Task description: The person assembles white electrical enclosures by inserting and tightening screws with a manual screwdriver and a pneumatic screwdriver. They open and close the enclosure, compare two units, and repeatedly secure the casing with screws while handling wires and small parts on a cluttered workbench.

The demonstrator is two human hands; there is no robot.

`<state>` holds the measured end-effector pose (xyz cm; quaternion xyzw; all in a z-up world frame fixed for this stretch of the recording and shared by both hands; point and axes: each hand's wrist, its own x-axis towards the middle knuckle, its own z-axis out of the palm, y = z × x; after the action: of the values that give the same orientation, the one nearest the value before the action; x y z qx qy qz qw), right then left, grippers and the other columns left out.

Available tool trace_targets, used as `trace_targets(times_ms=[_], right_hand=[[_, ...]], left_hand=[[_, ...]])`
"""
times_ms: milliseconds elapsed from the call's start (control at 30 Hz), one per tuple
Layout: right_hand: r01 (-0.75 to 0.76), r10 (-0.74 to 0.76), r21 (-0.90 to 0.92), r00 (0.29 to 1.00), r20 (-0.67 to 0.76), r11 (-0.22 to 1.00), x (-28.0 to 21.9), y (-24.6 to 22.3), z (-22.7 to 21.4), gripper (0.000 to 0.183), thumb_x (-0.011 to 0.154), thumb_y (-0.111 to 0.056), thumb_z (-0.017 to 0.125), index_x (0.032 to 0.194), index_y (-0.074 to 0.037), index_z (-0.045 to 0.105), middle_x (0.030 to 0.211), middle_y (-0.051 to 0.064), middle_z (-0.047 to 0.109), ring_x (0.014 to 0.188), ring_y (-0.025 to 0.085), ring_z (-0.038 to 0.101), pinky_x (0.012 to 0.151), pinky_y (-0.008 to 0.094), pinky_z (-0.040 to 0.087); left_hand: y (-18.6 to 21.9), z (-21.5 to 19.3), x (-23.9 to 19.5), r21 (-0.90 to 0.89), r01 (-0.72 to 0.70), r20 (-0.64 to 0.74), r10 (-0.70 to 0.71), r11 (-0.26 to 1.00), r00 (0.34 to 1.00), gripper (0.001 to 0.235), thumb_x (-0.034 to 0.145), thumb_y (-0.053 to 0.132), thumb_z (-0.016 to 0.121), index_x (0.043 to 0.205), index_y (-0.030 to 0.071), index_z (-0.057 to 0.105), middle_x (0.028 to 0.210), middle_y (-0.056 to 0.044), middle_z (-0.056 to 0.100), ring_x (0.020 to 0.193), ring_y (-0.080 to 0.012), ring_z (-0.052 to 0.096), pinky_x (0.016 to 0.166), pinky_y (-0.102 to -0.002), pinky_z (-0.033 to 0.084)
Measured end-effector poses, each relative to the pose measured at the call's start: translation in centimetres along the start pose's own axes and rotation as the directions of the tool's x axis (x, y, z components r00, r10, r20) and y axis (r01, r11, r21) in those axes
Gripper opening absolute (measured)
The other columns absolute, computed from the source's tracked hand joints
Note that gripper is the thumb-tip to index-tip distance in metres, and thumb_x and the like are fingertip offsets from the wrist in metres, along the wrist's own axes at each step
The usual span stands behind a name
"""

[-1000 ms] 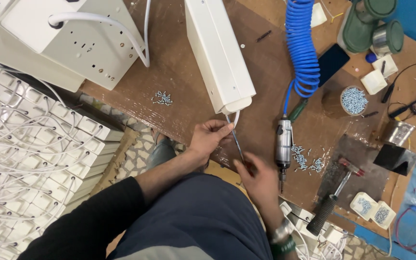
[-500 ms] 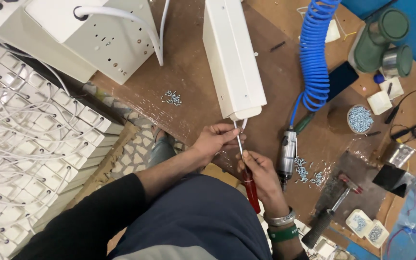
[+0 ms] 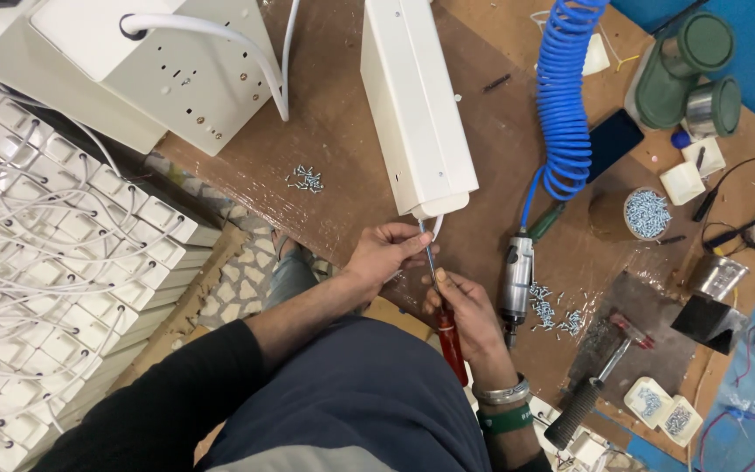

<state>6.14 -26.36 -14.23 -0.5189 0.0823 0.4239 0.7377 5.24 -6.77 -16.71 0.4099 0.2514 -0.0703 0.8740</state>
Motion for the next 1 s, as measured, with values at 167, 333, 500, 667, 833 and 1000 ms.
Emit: trace_targets(times_ms=[167, 333, 500, 667, 833, 1000], right_hand=[[0.041, -0.054, -0.248, 0.997, -0.047, 0.968, -1.4, 0.4, -0.9, 0.029, 0.104, -0.026, 0.058, 0.095, 0.0, 0.067, 0.065, 0.0, 0.052, 0.057, 0.01, 0.047, 0.053, 0.026, 0.039], [0.025, -0.086, -0.417, 0.988, -0.128, 0.909, -2.4, 1.7, -2.8, 0.03, 0.104, -0.027, 0.057, 0.087, -0.003, 0.064, 0.065, -0.002, 0.052, 0.056, 0.008, 0.045, 0.051, 0.025, 0.036], [0.053, -0.12, -0.425, 0.984, -0.132, 0.904, -2.5, 2.2, -3.3, 0.032, 0.105, -0.029, 0.057, 0.085, -0.004, 0.064, 0.065, -0.002, 0.052, 0.057, 0.007, 0.045, 0.051, 0.024, 0.037], [0.007, -0.089, -0.452, 0.983, -0.16, 0.892, -3.0, 2.4, -3.0, 0.036, 0.104, -0.032, 0.057, 0.082, -0.004, 0.063, 0.064, -0.001, 0.055, 0.055, 0.009, 0.048, 0.05, 0.026, 0.038], [0.002, -0.088, -0.442, 0.981, -0.174, 0.897, -3.3, 1.8, -2.3, 0.034, 0.103, -0.032, 0.057, 0.085, -0.005, 0.067, 0.065, -0.001, 0.054, 0.057, 0.008, 0.049, 0.052, 0.025, 0.04], [-0.003, -0.069, -0.355, 0.979, -0.191, 0.935, -3.5, 1.2, -1.6, 0.032, 0.101, -0.032, 0.056, 0.093, -0.006, 0.071, 0.064, -0.001, 0.054, 0.056, 0.009, 0.049, 0.052, 0.025, 0.039]], left_hand=[[4.6, 2.4, -1.9, 0.085, 0.049, 0.058, -0.054, 0.995, 0.997, 0.043, 0.082, 0.028, 0.082, 0.113, 0.002, 0.066, 0.103, -0.005, 0.074, 0.1, -0.0153, 0.073, 0.09, -0.033, 0.06], [4.3, 4.9, -1.9, 0.035, 0.104, -0.195, -0.095, 0.994, 0.976, 0.049, 0.076, 0.041, 0.087, 0.099, 0.003, 0.067, 0.093, -0.003, 0.072, 0.09, -0.0122, 0.069, 0.083, -0.03, 0.055], [3.1, 4.8, -1.2, 0.1, 0.04, -0.28, -0.011, 0.994, 0.96, 0.043, 0.073, 0.041, 0.088, 0.087, 0.004, 0.071, 0.085, -0.006, 0.074, 0.079, -0.0128, 0.067, 0.074, -0.028, 0.054], [3.3, 5.0, -1.4, 0.03, 0.035, -0.265, -0.026, 0.999, 0.964, 0.043, 0.074, 0.039, 0.088, 0.085, 0.004, 0.065, 0.087, -0.005, 0.073, 0.08, -0.0101, 0.068, 0.069, -0.025, 0.053], [2.0, 4.6, -1.0, 0.03, -0.061, -0.238, 0.066, 0.998, 0.969, 0.044, 0.078, 0.035, 0.088, 0.096, -0.002, 0.071, 0.091, -0.006, 0.075, 0.082, -0.0107, 0.068, 0.074, -0.025, 0.054], [2.9, 3.8, -1.9, 0.104, -0.105, -0.134, 0.118, 0.989, 0.984, 0.048, 0.078, 0.036, 0.084, 0.108, 0.0, 0.073, 0.095, -0.003, 0.076, 0.085, -0.0106, 0.067, 0.075, -0.027, 0.054]])
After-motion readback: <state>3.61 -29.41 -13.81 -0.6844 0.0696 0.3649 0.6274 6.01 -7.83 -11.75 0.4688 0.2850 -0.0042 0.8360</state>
